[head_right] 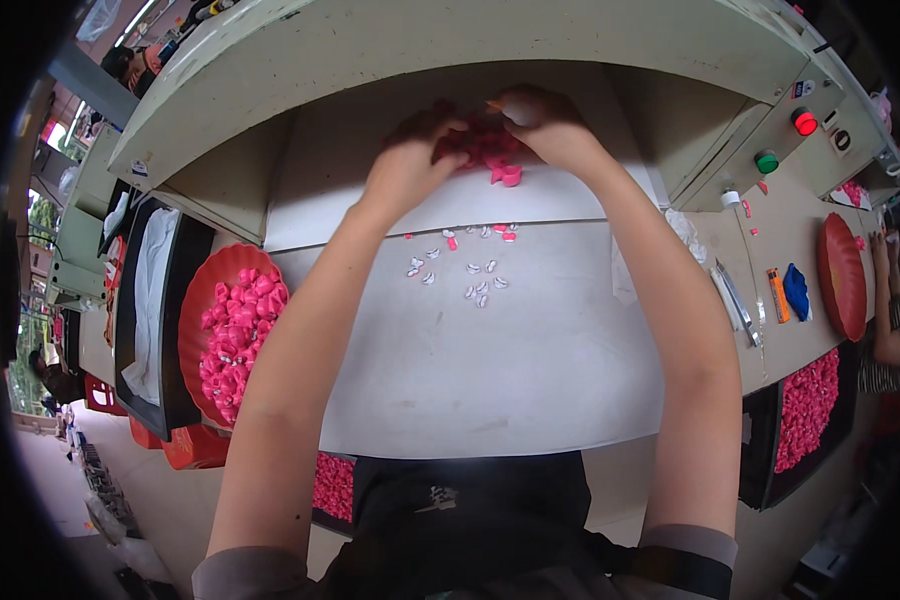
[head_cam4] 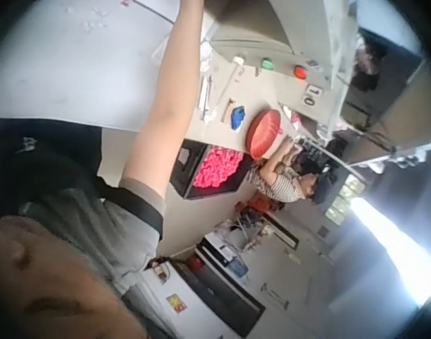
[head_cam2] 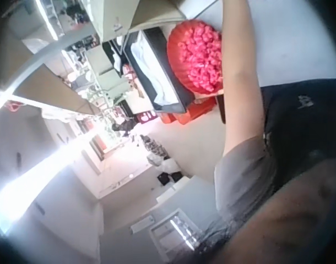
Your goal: The person repeatedly picks up small pink plastic pieces from a red tray and applies a small amount of adhesive from a white bottle with a yellow tip. They then attach small white components to the pink pieces and place the assembled units onto the white work surface. The process is repeated continuously throughout the clip.
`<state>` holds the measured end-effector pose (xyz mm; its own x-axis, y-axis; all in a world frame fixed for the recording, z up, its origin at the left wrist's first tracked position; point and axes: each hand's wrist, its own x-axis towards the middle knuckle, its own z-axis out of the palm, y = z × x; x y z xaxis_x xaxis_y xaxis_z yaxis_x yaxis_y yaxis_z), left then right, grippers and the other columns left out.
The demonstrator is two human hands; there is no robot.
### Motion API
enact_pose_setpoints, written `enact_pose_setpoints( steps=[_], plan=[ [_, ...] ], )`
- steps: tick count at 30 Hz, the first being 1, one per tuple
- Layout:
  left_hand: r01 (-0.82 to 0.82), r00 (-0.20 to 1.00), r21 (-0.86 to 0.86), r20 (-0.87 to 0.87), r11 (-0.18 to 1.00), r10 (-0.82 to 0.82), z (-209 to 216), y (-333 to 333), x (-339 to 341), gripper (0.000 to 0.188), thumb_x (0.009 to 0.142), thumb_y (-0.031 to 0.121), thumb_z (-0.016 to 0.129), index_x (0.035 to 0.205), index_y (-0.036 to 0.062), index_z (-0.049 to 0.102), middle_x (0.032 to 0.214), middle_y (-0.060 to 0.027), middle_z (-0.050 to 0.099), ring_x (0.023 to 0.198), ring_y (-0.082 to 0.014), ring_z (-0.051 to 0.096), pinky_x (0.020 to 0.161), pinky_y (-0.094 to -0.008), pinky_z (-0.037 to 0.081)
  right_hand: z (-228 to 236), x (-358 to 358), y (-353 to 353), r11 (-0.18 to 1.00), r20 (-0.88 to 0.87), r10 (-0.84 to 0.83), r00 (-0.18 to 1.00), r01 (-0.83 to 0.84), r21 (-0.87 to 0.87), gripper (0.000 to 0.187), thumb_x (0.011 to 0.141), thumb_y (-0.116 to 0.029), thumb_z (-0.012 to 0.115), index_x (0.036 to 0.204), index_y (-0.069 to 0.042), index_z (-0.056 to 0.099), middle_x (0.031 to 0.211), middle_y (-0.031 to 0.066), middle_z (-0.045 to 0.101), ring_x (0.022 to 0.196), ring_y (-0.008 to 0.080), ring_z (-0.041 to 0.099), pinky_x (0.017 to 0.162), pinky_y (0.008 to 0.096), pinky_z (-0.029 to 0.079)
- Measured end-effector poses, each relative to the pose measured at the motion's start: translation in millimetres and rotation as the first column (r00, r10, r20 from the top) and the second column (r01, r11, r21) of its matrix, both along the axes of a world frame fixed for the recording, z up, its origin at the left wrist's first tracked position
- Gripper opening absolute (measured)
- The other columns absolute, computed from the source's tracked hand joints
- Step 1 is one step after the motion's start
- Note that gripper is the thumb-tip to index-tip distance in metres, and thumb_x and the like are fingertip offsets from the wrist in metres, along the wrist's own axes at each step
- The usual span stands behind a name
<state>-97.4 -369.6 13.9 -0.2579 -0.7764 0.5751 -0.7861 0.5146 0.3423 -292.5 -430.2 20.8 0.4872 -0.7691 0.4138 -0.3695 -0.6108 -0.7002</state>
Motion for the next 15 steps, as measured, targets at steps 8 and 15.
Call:
enact_pose_setpoints(
  steps=[8,15],
  plan=[
    [-0.310,0.937,0.050,0.185,0.949,0.296,-9.0,12.9,-17.7,0.030,0.067,0.009,0.064,0.097,0.0069,0.059,0.072,-0.0109,0.059,0.072,-0.0301,0.059,0.066,-0.0346,0.048,7.6,-50.4,146.9,0.899,0.097,-0.174,0.980,0.118,0.422,0.045,0.074,-0.002,0.052,0.114,-0.005,0.032,0.107,0.0101,0.040,0.087,0.0196,0.052,0.067,0.0298,0.047],
    [0.680,0.060,0.375,-0.885,0.630,0.462,0.1,154.1,4.3,0.034,0.086,0.014,0.053,0.117,0.0015,0.047,0.107,-0.0129,0.057,0.090,-0.0173,0.057,0.075,-0.0258,0.045,1.7,-44.6,260.1,0.906,0.438,-0.165,0.884,-0.039,0.421,0.032,0.076,0.005,0.053,0.107,0.002,0.046,0.106,0.0104,0.039,0.092,0.0195,0.053,0.063,0.0284,0.051]
  ],
)
